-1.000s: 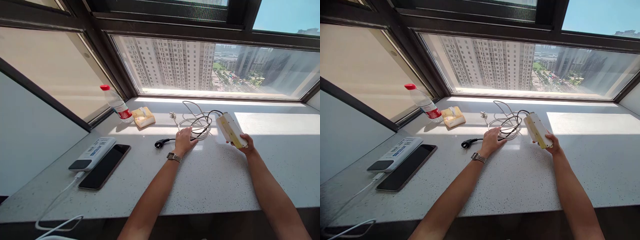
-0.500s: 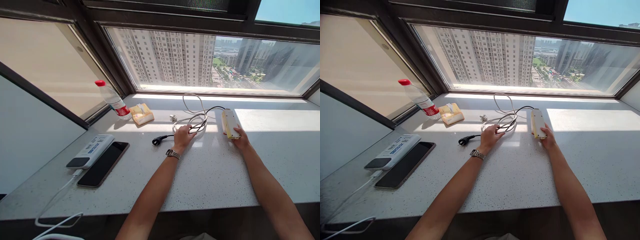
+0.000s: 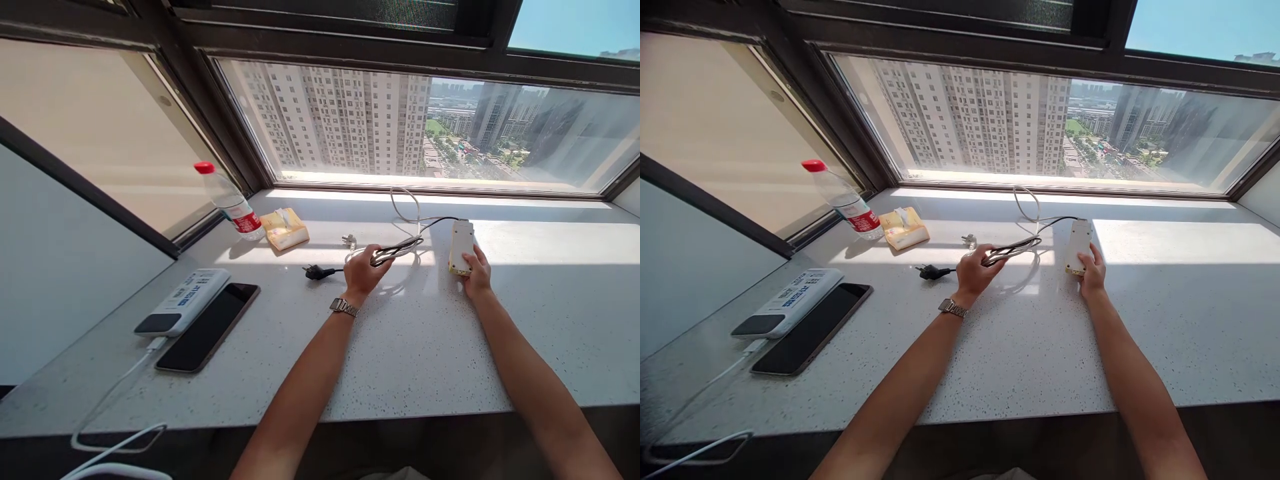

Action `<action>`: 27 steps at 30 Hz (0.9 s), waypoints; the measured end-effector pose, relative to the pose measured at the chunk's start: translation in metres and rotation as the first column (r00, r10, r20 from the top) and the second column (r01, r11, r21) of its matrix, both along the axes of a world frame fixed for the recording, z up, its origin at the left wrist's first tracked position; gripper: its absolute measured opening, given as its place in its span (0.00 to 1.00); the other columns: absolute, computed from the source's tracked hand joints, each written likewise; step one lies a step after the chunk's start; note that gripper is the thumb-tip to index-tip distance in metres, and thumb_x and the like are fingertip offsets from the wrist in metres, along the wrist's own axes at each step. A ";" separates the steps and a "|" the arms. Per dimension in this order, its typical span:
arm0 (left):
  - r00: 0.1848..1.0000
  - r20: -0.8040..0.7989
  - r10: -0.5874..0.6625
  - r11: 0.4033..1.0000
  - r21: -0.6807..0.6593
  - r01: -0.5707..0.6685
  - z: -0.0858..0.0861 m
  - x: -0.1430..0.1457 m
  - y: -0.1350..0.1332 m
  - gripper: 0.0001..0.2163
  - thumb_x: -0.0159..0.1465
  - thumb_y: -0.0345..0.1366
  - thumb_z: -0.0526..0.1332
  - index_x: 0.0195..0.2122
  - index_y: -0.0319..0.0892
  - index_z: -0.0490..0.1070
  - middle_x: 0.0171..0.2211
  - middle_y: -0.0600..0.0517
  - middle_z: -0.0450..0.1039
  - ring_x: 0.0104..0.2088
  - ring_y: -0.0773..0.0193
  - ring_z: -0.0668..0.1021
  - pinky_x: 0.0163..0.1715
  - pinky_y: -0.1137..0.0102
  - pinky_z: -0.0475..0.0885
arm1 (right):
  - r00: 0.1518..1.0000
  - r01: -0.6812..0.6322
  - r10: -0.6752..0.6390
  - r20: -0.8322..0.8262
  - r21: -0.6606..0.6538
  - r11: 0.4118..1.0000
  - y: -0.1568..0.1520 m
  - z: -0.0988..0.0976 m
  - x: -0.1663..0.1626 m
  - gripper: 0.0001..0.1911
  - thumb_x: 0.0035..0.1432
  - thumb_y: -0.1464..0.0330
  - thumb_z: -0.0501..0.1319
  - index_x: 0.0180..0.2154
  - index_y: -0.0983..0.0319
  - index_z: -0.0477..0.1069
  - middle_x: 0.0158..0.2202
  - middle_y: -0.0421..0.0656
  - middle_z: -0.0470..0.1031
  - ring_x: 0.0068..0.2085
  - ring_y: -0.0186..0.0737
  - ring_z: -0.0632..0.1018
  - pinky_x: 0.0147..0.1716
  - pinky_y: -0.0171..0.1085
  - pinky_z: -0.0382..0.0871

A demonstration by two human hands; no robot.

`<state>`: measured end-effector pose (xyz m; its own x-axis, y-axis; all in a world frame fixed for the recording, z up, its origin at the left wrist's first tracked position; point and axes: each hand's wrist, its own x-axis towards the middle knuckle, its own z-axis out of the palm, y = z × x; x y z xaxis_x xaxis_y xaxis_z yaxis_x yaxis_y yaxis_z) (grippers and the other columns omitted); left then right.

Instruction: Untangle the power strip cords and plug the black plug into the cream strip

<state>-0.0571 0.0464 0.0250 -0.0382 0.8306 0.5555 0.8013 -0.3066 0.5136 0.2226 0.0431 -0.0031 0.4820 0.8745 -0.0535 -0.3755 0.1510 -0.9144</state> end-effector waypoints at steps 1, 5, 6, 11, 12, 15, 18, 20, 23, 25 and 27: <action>0.999 0.044 0.023 0.999 0.041 -0.025 0.000 -0.001 0.000 0.17 0.57 0.50 0.65 0.41 0.43 0.75 0.18 0.56 0.69 0.21 0.65 0.72 0.24 0.73 0.58 | 1.000 0.022 -0.022 -0.004 0.001 1.000 0.002 -0.001 0.001 0.34 0.40 0.65 0.68 0.53 0.56 0.69 0.38 0.41 0.75 0.31 0.38 0.77 0.22 0.36 0.75; 0.984 0.177 0.019 0.985 0.167 -0.049 0.002 -0.005 -0.001 0.19 0.61 0.53 0.59 0.37 0.41 0.75 0.19 0.54 0.70 0.21 0.66 0.71 0.25 0.73 0.62 | 0.999 0.047 -0.047 -0.006 0.050 0.998 0.010 -0.007 0.010 0.31 0.42 0.62 0.68 0.51 0.55 0.68 0.38 0.40 0.73 0.31 0.37 0.77 0.21 0.35 0.75; 0.982 0.190 0.009 0.983 0.181 -0.044 0.003 -0.007 -0.001 0.19 0.62 0.54 0.57 0.35 0.41 0.75 0.20 0.53 0.71 0.22 0.66 0.71 0.26 0.72 0.63 | 0.999 0.051 -0.051 -0.011 0.061 0.997 0.011 -0.007 0.012 0.30 0.42 0.62 0.67 0.50 0.55 0.69 0.38 0.40 0.73 0.31 0.36 0.77 0.21 0.35 0.76; 0.990 0.138 0.023 0.986 0.163 -0.046 0.007 -0.009 -0.002 0.21 0.65 0.54 0.53 0.32 0.42 0.75 0.23 0.50 0.73 0.25 0.63 0.73 0.30 0.70 0.65 | 0.992 0.111 -0.104 -0.073 0.103 0.988 0.009 -0.004 0.016 0.30 0.42 0.63 0.67 0.50 0.53 0.67 0.41 0.39 0.72 0.34 0.36 0.78 0.25 0.37 0.78; 0.994 0.109 0.025 0.987 0.154 -0.042 0.007 -0.009 -0.003 0.21 0.65 0.54 0.53 0.32 0.42 0.75 0.23 0.50 0.73 0.26 0.62 0.74 0.31 0.69 0.66 | 0.992 0.115 -0.109 -0.066 0.108 0.987 0.007 -0.002 0.016 0.32 0.42 0.63 0.67 0.51 0.52 0.67 0.42 0.39 0.72 0.34 0.36 0.77 0.25 0.37 0.78; 0.999 -0.023 -0.033 0.996 0.086 0.035 0.005 -0.004 -0.006 0.18 0.63 0.52 0.56 0.30 0.42 0.74 0.22 0.50 0.72 0.27 0.60 0.74 0.35 0.66 0.66 | 0.997 0.071 -0.071 -0.009 0.127 0.989 0.002 0.001 0.013 0.34 0.42 0.63 0.67 0.54 0.52 0.66 0.43 0.40 0.72 0.35 0.38 0.77 0.25 0.37 0.78; 0.951 -0.183 -0.249 0.967 -0.108 0.233 0.002 0.004 -0.010 0.18 0.59 0.53 0.61 0.24 0.42 0.71 0.19 0.52 0.69 0.24 0.62 0.71 0.37 0.65 0.65 | 0.998 -0.054 0.052 0.018 0.166 0.985 -0.004 0.006 0.011 0.32 0.44 0.60 0.66 0.54 0.52 0.67 0.45 0.42 0.72 0.37 0.40 0.78 0.27 0.40 0.79; 0.892 -0.230 -0.389 0.910 -0.251 0.331 -0.001 0.011 -0.013 0.21 0.57 0.56 0.63 0.21 0.42 0.69 0.20 0.53 0.69 0.23 0.63 0.70 0.33 0.65 0.64 | 0.992 -0.123 0.121 0.021 0.180 0.976 -0.007 0.010 0.010 0.31 0.44 0.60 0.65 0.53 0.52 0.68 0.47 0.42 0.71 0.39 0.42 0.78 0.29 0.41 0.79; 0.903 -0.201 -0.381 0.901 -0.299 0.314 -0.004 0.016 -0.014 0.24 0.54 0.60 0.63 0.26 0.41 0.70 0.25 0.51 0.71 0.25 0.61 0.72 0.27 0.68 0.61 | 0.978 -0.210 0.207 0.036 0.171 0.963 -0.011 0.017 0.007 0.29 0.44 0.60 0.63 0.51 0.53 0.68 0.47 0.43 0.71 0.40 0.44 0.78 0.30 0.43 0.78; 0.950 -0.136 -0.282 0.938 -0.246 0.244 -0.005 0.016 -0.013 0.25 0.55 0.61 0.63 0.36 0.41 0.72 0.32 0.49 0.74 0.29 0.60 0.73 0.25 0.69 0.61 | 0.957 -0.290 0.283 0.065 0.150 0.945 -0.013 0.021 0.003 0.29 0.44 0.59 0.62 0.51 0.53 0.68 0.47 0.43 0.72 0.41 0.47 0.78 0.29 0.42 0.77; 0.965 -0.088 -0.249 0.954 -0.196 0.228 -0.007 0.015 -0.011 0.26 0.57 0.57 0.63 0.46 0.41 0.71 0.41 0.46 0.74 0.35 0.59 0.76 0.26 0.70 0.64 | 0.926 -0.375 0.365 0.098 0.113 0.920 -0.016 0.024 0.000 0.29 0.44 0.58 0.61 0.51 0.54 0.68 0.46 0.45 0.74 0.41 0.49 0.78 0.25 0.41 0.75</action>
